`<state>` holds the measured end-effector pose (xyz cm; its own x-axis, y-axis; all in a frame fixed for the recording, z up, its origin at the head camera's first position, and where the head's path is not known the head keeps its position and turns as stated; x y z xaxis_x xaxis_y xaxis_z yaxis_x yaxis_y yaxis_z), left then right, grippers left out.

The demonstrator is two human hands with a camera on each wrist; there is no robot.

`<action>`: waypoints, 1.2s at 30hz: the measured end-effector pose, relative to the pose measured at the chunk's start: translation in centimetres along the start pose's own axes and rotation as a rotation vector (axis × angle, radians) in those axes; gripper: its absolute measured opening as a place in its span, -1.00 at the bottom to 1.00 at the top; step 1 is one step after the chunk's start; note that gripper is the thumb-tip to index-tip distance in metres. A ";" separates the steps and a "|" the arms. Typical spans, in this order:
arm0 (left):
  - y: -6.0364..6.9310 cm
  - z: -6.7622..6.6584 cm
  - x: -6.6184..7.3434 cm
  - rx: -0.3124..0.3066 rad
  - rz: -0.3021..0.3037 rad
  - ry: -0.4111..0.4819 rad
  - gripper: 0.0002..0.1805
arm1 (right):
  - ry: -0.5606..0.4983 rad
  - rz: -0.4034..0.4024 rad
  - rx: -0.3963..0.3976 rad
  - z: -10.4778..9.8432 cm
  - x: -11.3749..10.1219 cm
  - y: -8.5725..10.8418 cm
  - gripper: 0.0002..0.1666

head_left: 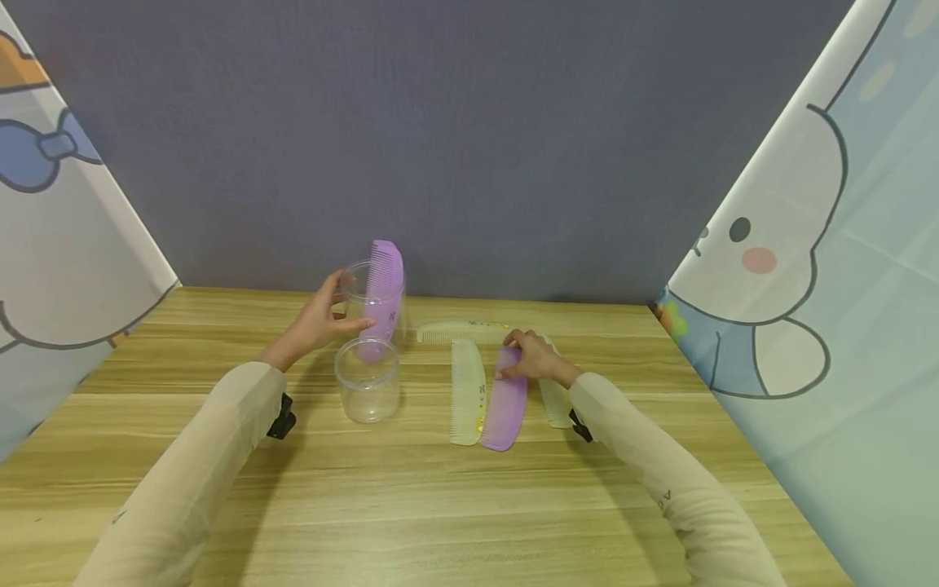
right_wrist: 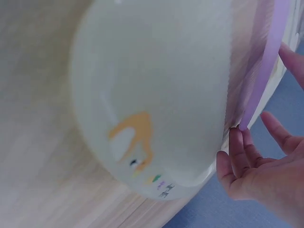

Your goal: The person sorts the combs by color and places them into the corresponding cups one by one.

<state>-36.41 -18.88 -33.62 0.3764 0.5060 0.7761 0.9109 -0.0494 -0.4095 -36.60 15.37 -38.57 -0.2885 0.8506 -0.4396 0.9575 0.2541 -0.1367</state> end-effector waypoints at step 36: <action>0.0 0.0 -0.1 -0.007 0.001 -0.015 0.11 | -0.229 0.034 0.040 -1.2 0.2 -0.4 -0.19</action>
Point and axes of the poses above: each hand's wrist, its own y-axis away from the middle knuckle, its own z-axis out of the palm, x = y × z, the point moved 6 cm from there along -y, towards the middle knuckle, and after that the axes turned 14 degrees about x, right-handed, at the moved point
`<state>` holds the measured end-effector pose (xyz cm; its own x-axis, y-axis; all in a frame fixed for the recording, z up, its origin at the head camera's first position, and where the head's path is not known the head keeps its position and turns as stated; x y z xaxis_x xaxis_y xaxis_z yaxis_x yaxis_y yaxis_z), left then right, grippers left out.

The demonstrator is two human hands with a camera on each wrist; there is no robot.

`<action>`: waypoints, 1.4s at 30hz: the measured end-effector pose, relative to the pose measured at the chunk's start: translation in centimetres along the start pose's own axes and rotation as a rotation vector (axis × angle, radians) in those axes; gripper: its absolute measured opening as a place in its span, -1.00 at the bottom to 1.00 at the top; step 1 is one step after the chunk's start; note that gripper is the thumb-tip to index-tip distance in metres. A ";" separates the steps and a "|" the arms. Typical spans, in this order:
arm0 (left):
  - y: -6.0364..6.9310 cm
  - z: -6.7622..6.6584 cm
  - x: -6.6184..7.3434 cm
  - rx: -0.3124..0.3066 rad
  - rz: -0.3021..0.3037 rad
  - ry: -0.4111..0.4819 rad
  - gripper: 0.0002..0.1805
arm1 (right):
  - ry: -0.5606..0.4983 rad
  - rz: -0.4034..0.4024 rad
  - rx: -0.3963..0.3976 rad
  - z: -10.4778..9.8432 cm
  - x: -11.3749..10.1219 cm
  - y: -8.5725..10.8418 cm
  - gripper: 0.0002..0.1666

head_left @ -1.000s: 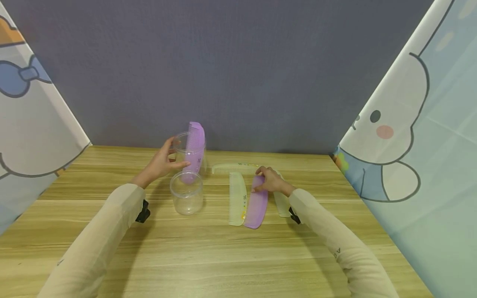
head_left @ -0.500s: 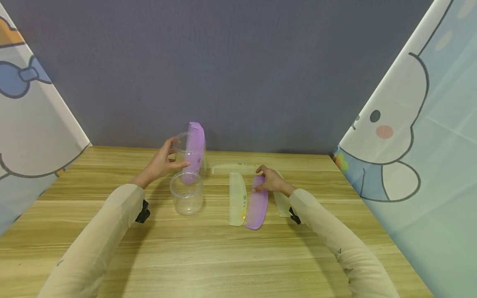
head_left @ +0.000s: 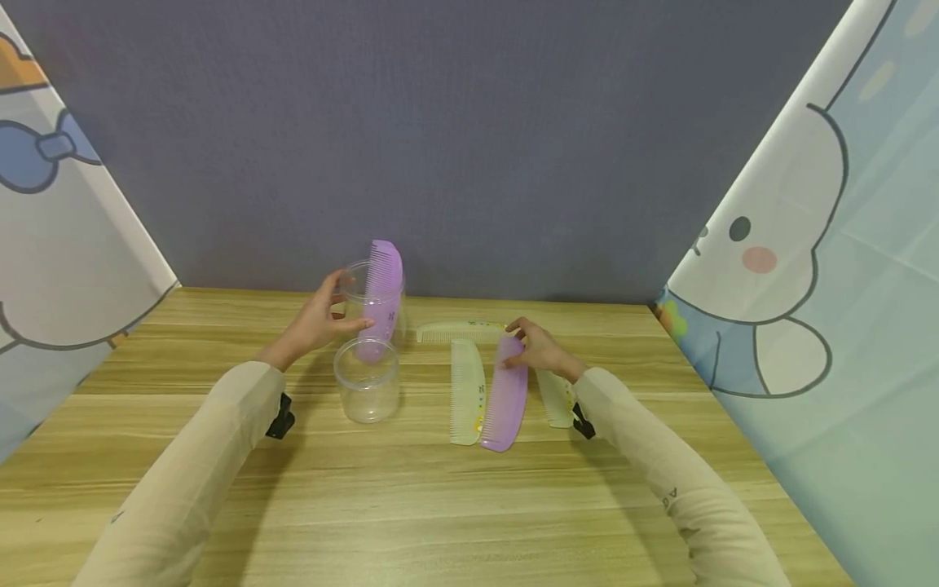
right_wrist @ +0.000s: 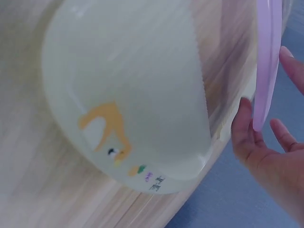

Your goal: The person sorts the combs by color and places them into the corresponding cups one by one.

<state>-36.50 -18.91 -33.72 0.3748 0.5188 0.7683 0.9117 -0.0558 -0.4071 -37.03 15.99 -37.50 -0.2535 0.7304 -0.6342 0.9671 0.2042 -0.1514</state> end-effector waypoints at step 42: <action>0.0 0.0 -0.1 0.004 -0.012 -0.010 0.12 | -0.516 0.079 -0.040 -3.9 -2.6 -0.9 -0.50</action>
Point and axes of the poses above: each hand's wrist, its own y-axis away from the middle knuckle, its own z-axis out of the palm, x = y × z, the point moved 6 cm from there along -y, towards the middle knuckle, and after that the axes turned 14 degrees about x, right-handed, at the moved point
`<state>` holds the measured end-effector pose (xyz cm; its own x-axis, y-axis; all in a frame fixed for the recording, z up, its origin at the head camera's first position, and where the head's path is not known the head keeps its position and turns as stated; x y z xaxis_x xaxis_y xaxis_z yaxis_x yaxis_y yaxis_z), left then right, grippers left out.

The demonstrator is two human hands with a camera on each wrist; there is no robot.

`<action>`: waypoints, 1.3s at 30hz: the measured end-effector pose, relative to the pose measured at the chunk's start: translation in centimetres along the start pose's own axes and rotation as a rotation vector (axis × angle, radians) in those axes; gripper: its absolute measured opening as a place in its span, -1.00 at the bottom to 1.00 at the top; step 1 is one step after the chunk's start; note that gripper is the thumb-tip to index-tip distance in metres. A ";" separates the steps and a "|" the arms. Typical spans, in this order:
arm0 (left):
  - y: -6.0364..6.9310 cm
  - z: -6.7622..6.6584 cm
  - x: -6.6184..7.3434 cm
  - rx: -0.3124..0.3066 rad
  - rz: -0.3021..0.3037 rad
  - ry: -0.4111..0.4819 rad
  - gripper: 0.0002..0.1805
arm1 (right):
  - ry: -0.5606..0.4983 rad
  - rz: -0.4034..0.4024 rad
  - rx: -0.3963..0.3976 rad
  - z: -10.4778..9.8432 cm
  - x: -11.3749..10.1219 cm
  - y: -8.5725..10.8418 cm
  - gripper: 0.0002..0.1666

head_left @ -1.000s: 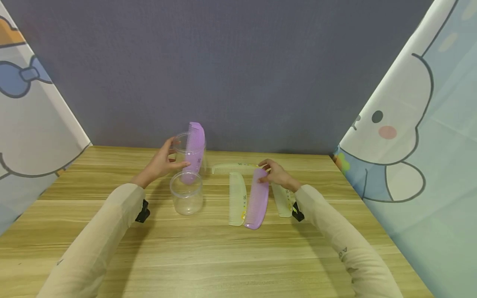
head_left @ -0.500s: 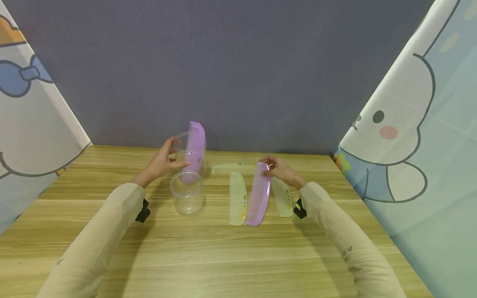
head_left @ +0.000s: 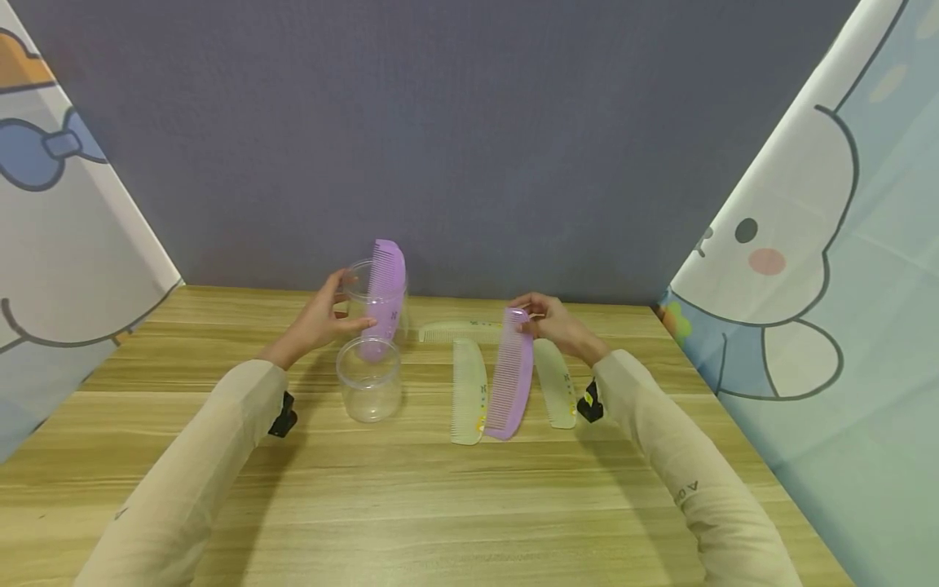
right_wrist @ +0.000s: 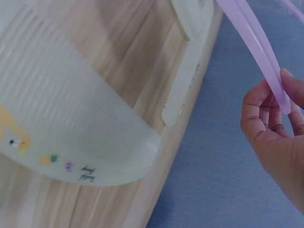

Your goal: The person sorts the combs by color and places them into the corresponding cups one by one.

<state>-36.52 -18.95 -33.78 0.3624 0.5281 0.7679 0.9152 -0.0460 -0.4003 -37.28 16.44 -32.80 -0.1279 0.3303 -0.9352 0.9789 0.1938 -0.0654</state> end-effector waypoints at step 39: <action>0.0 0.0 0.0 -0.005 -0.006 0.015 0.13 | -0.015 -0.100 0.211 -1.4 -7.2 -2.6 -0.56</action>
Point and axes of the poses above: each hand's wrist, its own y-axis away from the middle knuckle, its own z-axis out of the palm, x = y × z, the point moved 6 cm from there along -y, towards the middle knuckle, and after that the axes turned 14 degrees about x, right-handed, at the moved point
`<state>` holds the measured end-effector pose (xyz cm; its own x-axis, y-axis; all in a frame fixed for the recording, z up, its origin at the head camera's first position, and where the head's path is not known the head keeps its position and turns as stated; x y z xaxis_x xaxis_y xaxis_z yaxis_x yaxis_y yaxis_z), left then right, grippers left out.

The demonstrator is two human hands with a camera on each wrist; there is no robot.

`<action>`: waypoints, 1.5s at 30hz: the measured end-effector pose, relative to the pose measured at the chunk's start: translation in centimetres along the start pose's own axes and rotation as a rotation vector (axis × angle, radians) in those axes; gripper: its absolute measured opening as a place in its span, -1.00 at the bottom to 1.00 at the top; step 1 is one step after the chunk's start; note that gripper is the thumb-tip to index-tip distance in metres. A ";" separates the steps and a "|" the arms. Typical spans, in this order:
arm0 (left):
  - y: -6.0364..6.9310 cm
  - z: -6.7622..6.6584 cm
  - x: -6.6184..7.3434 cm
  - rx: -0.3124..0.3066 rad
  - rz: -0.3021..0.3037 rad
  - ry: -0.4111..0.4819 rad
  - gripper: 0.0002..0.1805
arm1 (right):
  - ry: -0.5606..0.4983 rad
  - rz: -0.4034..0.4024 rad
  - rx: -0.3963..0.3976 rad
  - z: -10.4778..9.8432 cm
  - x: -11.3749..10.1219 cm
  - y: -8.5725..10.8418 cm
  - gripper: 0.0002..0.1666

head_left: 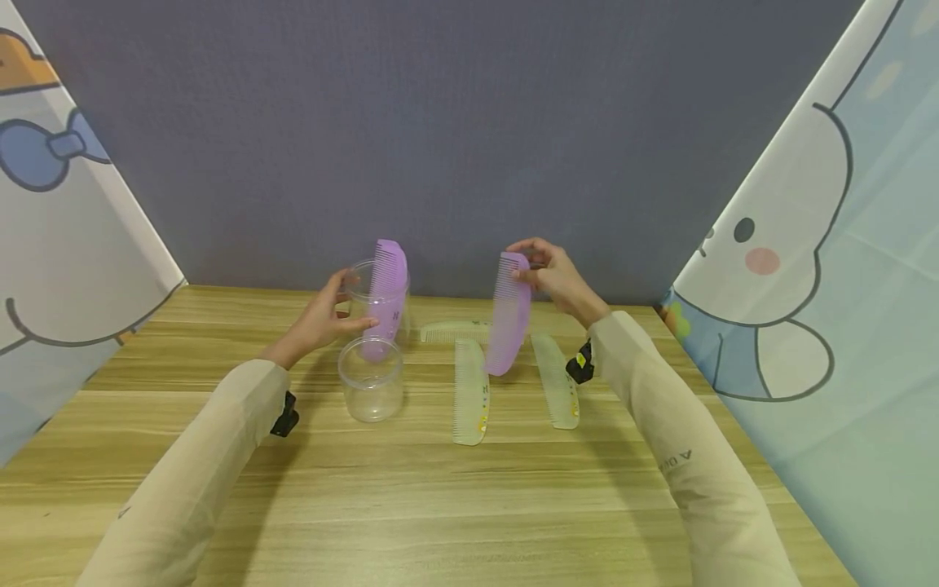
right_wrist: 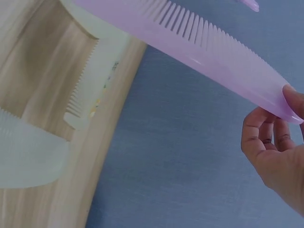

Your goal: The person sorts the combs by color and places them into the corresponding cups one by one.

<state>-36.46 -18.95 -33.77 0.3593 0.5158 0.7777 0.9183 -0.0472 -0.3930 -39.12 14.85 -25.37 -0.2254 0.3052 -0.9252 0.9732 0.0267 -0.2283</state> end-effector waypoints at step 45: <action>0.0 0.1 0.0 0.007 0.004 0.000 0.09 | -0.399 -0.209 0.264 3.6 -10.5 -2.7 -0.60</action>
<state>-36.47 -18.82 -33.81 0.3632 0.5159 0.7759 0.9156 -0.0432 -0.3998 -39.53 8.13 -16.16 -0.4633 -0.0692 -0.8835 0.8728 -0.2085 -0.4414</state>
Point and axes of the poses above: each hand's wrist, its own y-axis away from the middle knuckle, its own z-axis out of the palm, x = y × z, the point moved 6 cm from there along -y, towards the middle knuckle, and after that the axes turned 14 degrees about x, right-handed, at the moved point
